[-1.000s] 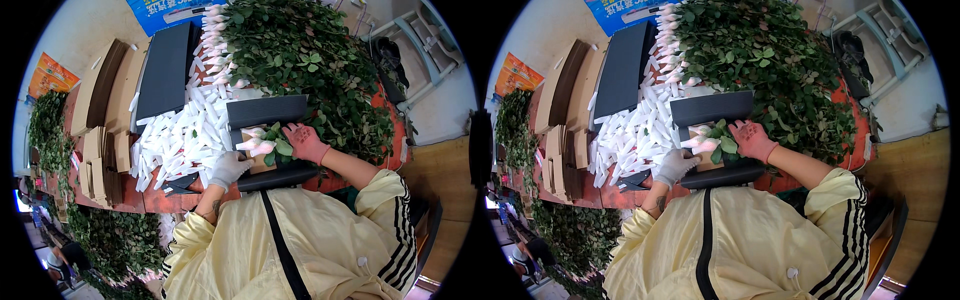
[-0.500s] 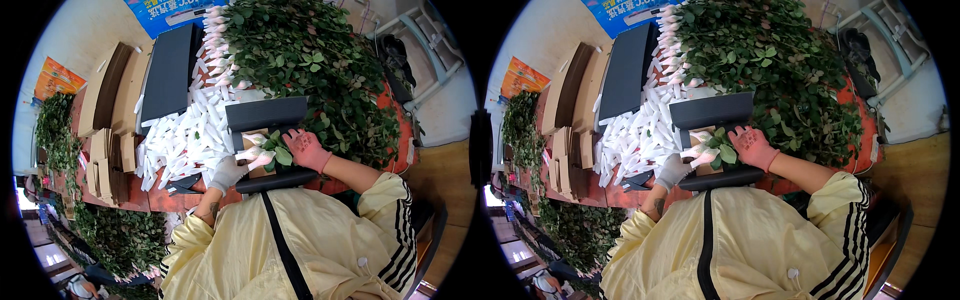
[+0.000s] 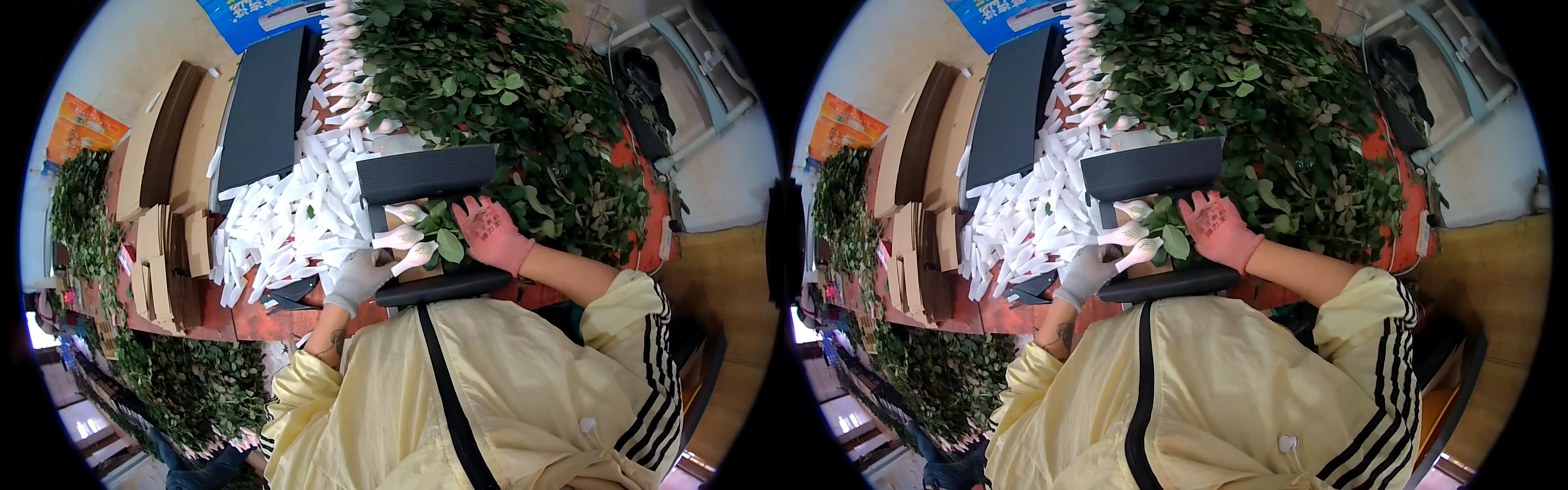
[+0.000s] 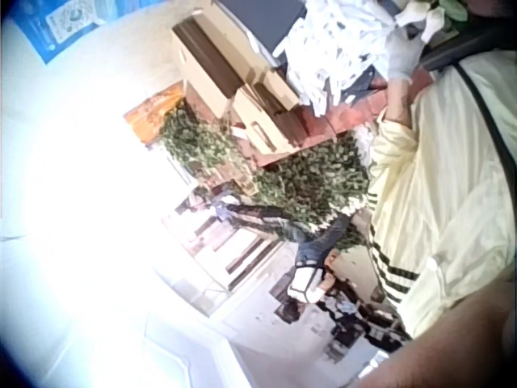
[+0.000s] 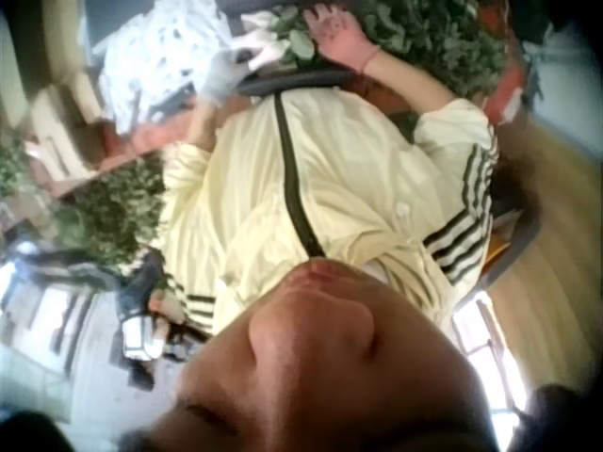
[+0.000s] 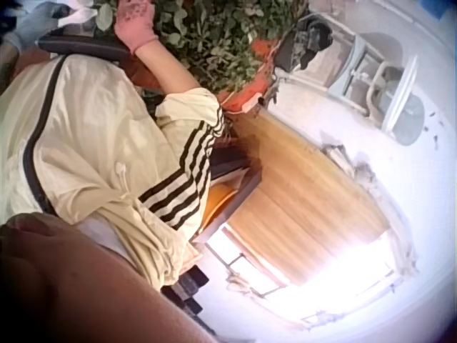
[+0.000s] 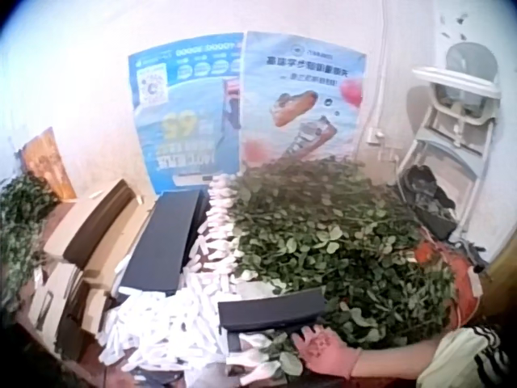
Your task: The person organizes pink roses by placing them into black cardboard inserts and then into boxes, handling the flowers and containers by hand.
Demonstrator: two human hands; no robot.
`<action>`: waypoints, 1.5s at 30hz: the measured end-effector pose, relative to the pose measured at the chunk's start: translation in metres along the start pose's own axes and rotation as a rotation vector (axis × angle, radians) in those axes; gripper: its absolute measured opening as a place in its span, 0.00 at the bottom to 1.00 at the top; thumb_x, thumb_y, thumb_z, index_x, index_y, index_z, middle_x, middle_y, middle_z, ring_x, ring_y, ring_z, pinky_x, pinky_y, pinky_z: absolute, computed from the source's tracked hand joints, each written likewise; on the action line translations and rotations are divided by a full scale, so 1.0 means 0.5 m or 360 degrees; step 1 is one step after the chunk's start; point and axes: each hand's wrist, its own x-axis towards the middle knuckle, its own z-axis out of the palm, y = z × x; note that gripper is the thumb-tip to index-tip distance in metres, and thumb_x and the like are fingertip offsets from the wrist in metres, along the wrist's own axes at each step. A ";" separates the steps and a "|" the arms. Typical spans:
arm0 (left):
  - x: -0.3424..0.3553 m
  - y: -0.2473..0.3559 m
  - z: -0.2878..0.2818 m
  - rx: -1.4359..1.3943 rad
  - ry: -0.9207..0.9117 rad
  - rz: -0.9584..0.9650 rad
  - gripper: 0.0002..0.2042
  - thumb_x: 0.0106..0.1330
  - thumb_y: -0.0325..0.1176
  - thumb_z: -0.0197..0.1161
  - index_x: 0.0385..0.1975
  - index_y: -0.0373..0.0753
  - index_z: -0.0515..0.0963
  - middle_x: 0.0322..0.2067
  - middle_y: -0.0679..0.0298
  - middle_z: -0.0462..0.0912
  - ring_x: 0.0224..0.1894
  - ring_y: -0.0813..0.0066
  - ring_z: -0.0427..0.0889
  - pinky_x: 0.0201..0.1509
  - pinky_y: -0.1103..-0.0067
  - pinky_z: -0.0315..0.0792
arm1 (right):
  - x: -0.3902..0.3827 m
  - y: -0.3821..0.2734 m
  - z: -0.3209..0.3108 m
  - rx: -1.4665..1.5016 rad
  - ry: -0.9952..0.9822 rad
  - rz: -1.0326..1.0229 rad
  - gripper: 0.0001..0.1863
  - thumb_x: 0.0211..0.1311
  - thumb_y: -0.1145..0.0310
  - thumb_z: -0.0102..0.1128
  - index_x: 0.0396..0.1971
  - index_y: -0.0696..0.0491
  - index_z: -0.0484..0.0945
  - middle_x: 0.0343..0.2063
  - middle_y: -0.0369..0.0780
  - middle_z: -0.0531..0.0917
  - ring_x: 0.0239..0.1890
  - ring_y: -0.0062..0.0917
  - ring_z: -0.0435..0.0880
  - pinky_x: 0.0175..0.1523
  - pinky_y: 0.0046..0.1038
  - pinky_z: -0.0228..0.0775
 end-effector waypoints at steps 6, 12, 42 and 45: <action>-0.078 0.032 -0.101 -0.0253 0.0433 0.0331 0.13 0.55 0.35 0.61 0.36 0.34 0.78 0.31 0.59 0.80 0.32 0.73 0.81 0.36 0.79 0.73 | -0.085 0.033 -0.024 -0.0031 0.0678 -0.0379 0.43 0.45 0.45 0.59 0.60 0.51 0.59 0.57 0.46 0.65 0.59 0.39 0.63 0.63 0.42 0.50; -0.018 0.058 -0.051 0.0468 0.0398 0.0934 0.18 0.47 0.37 0.65 0.40 0.42 0.78 0.39 0.61 0.77 0.42 0.59 0.75 0.48 0.68 0.68 | -0.030 0.030 0.015 0.0192 0.0899 -0.0444 0.30 0.45 0.54 0.61 0.51 0.49 0.69 0.47 0.36 0.73 0.53 0.28 0.71 0.61 0.33 0.56; -0.034 0.132 -0.033 0.0812 0.0269 0.1014 0.11 0.49 0.37 0.65 0.32 0.43 0.79 0.29 0.64 0.78 0.34 0.64 0.78 0.37 0.72 0.71 | 0.016 0.116 -0.018 0.0973 0.0389 -0.0470 0.18 0.45 0.72 0.54 0.41 0.50 0.73 0.38 0.42 0.78 0.44 0.37 0.75 0.51 0.34 0.65; -0.014 0.100 -0.007 0.0832 0.0249 0.0960 0.11 0.51 0.36 0.63 0.35 0.45 0.79 0.30 0.65 0.79 0.35 0.66 0.79 0.36 0.73 0.72 | 0.023 0.116 -0.039 0.1205 0.0160 -0.0487 0.20 0.42 0.77 0.48 0.40 0.52 0.73 0.41 0.42 0.78 0.47 0.39 0.73 0.54 0.33 0.62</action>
